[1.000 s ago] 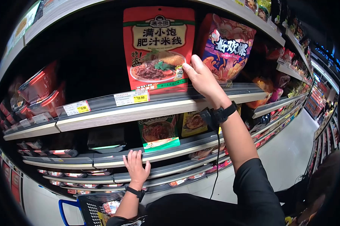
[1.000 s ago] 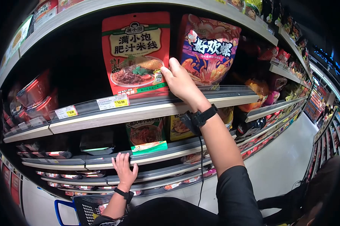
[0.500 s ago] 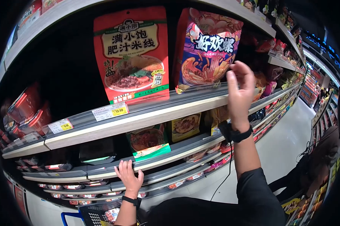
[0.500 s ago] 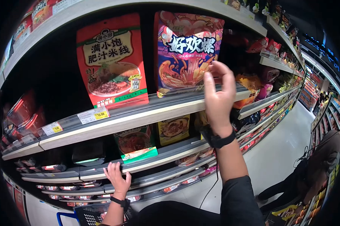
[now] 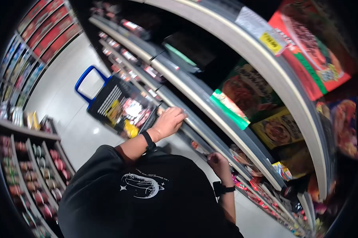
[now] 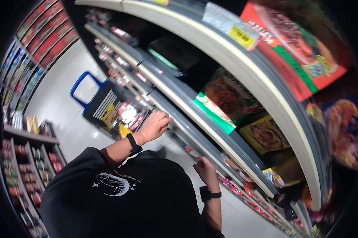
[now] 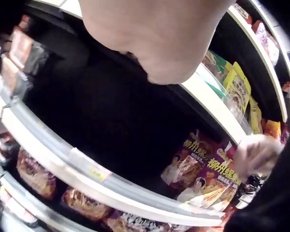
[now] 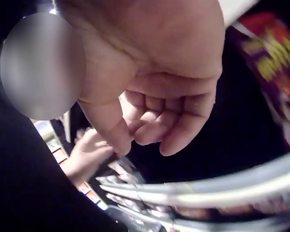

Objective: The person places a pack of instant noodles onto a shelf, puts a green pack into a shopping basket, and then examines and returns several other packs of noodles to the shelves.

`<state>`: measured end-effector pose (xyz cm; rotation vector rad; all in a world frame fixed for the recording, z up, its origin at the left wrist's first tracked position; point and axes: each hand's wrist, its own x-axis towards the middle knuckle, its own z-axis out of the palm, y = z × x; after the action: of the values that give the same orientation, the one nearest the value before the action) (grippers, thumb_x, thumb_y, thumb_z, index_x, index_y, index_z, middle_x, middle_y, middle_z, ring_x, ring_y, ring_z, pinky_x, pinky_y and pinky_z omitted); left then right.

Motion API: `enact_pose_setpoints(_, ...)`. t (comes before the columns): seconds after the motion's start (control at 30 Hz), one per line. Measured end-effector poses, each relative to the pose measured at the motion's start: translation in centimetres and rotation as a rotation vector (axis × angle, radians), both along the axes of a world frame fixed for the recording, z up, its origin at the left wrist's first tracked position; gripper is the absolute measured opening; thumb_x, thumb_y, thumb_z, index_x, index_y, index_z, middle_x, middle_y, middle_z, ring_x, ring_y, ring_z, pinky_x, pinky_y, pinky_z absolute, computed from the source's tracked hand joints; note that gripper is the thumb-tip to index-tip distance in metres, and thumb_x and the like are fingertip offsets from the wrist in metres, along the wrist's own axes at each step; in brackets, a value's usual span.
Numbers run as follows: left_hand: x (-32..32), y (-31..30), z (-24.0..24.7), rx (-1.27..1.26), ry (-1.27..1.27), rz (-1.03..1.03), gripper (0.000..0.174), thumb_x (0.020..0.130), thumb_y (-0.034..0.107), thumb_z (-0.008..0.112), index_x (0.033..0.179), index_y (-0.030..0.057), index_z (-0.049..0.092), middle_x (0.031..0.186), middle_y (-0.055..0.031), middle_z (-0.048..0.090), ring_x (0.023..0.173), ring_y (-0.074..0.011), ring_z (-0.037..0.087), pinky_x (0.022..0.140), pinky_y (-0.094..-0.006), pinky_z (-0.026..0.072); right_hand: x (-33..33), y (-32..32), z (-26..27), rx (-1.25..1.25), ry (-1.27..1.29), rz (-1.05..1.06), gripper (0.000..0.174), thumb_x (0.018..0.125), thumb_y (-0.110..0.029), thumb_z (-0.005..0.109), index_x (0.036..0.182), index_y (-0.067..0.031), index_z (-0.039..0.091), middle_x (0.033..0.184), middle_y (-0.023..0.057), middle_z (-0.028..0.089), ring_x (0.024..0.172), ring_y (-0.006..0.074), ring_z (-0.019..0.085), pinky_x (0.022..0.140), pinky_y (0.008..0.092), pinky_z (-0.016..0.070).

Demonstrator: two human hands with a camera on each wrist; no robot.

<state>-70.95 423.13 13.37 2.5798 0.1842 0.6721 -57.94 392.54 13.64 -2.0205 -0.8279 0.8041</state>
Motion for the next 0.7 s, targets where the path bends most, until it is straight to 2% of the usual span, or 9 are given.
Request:
enact_pose_setpoints(0.03, -2.0, -0.2, -2.8, -0.042, 0.083, 0.016, 0.024, 0.077, 0.000, 0.060, 0.099, 0.0068, 0.063, 0.092, -0.0101, 0.057, 0.094, -0.0298, 0.058, 0.083, -0.0406, 0.0464, -0.1, -1.2, -3.6, -0.116, 0.107, -0.054, 0.025, 0.079, -0.008, 0.073, 0.102, -0.0038, 0.065, 0.071, 0.0002, 0.059, 0.066, 0.0106, 0.055, 0.063, 0.0272, 0.0462)
enact_pose_setpoints(0.13, -11.0, -1.5, -8.4, -0.067, 0.477, 0.184, 0.031, 0.073, 0.001, 0.060, 0.103, 0.0085, 0.065, 0.096, -0.0131, 0.061, 0.098, -0.0330, 0.059, 0.085, -0.0419, 0.0481, -0.7, -7.7, -16.2, -0.217, 0.188, 0.020, 0.027, 0.082, -0.009, 0.070, 0.107, -0.0004, 0.065, 0.074, 0.0018, 0.061, 0.065, 0.0100, 0.058, 0.059, 0.0259, 0.0459)
enact_pose_setpoints(0.2, -18.1, -2.5, -13.5, -0.291, 0.785, 0.366, 0.033, 0.071, 0.006, 0.061, 0.103, 0.0086, 0.067, 0.100, -0.0163, 0.065, 0.102, -0.0354, 0.060, 0.087, -0.0425, 0.0495, -2.2, -11.7, -21.8, -0.273, 0.636, -0.179, 0.033, 0.082, -0.007, 0.068, 0.114, 0.0022, 0.063, 0.085, 0.0088, 0.068, 0.073, 0.0168, 0.065, 0.064, 0.0293, 0.0548)
enact_pose_setpoints(0.23, -22.1, -3.0, -15.0, -0.456, 0.949, 0.455, 0.033, 0.070, 0.009, 0.062, 0.102, 0.0083, 0.068, 0.102, -0.0181, 0.067, 0.102, -0.0369, 0.061, 0.087, -0.0430, 0.0502, -2.7, -13.0, -22.6, -0.364, 0.400, 0.076, 0.031, 0.085, -0.009, 0.063, 0.115, 0.0015, 0.063, 0.088, 0.0118, 0.069, 0.073, 0.0198, 0.067, 0.064, 0.0316, 0.0563)
enact_pose_setpoints(0.27, -25.4, -4.1, -14.8, -0.497, 0.992, 0.559, 0.034, 0.071, 0.012, 0.063, 0.104, 0.0079, 0.069, 0.102, -0.0188, 0.068, 0.102, -0.0371, 0.062, 0.088, -0.0427, 0.0504, -2.4, -19.0, -34.4, -0.203, 0.390, 0.318, 0.029, 0.087, -0.010, 0.059, 0.114, 0.0013, 0.064, 0.089, 0.0140, 0.069, 0.072, 0.0218, 0.067, 0.062, 0.0334, 0.0564)
enact_pose_setpoints(0.37, -33.6, -7.2, -15.7, -0.683, 1.036, 0.840, 0.036, 0.075, 0.018, 0.066, 0.109, 0.0074, 0.070, 0.104, -0.0195, 0.069, 0.104, -0.0353, 0.064, 0.091, -0.0403, 0.0504, -2.5, -17.4, -36.1, -0.140, 0.392, 0.378, 0.026, 0.088, -0.010, 0.060, 0.111, 0.0009, 0.064, 0.089, 0.0128, 0.069, 0.073, 0.0213, 0.067, 0.062, 0.0332, 0.0556)
enact_pose_setpoints(0.5, -35.3, -10.4, -14.9, -0.866, 0.952, 0.986, 0.034, 0.080, 0.019, 0.063, 0.110, 0.0044, 0.069, 0.102, -0.0221, 0.070, 0.103, -0.0351, 0.065, 0.090, -0.0378, 0.0512, -1.9, -16.9, -35.1, -0.086, 0.335, 0.430, 0.021, 0.088, -0.010, 0.061, 0.106, 0.0000, 0.065, 0.088, 0.0104, 0.068, 0.076, 0.0203, 0.067, 0.063, 0.0329, 0.0541)
enact_pose_setpoints(0.57, -35.3, -11.1, -16.2, -0.876, 0.816, 0.964, 0.034, 0.081, 0.018, 0.061, 0.110, 0.0017, 0.068, 0.095, -0.0208, 0.071, 0.095, -0.0328, 0.067, 0.085, -0.0372, 0.0523, -2.0, -12.0, -29.0, -0.268, 0.654, -0.055, 0.026, 0.087, -0.015, 0.065, 0.109, -0.0025, 0.065, 0.091, 0.0081, 0.068, 0.078, 0.0190, 0.067, 0.066, 0.0315, 0.0536)
enact_pose_setpoints(0.7, -35.9, -10.2, -19.0, -1.077, 0.590, 0.843, 0.031, 0.081, 0.009, 0.059, 0.110, 0.0006, 0.064, 0.078, -0.0118, 0.068, 0.077, -0.0213, 0.065, 0.072, -0.0315, 0.0506, -1.1, -4.0, -26.7, -0.343, 0.633, -0.030, 0.027, 0.089, -0.022, 0.064, 0.111, -0.0063, 0.065, 0.091, 0.0050, 0.067, 0.084, 0.0165, 0.065, 0.073, 0.0326, 0.0531)
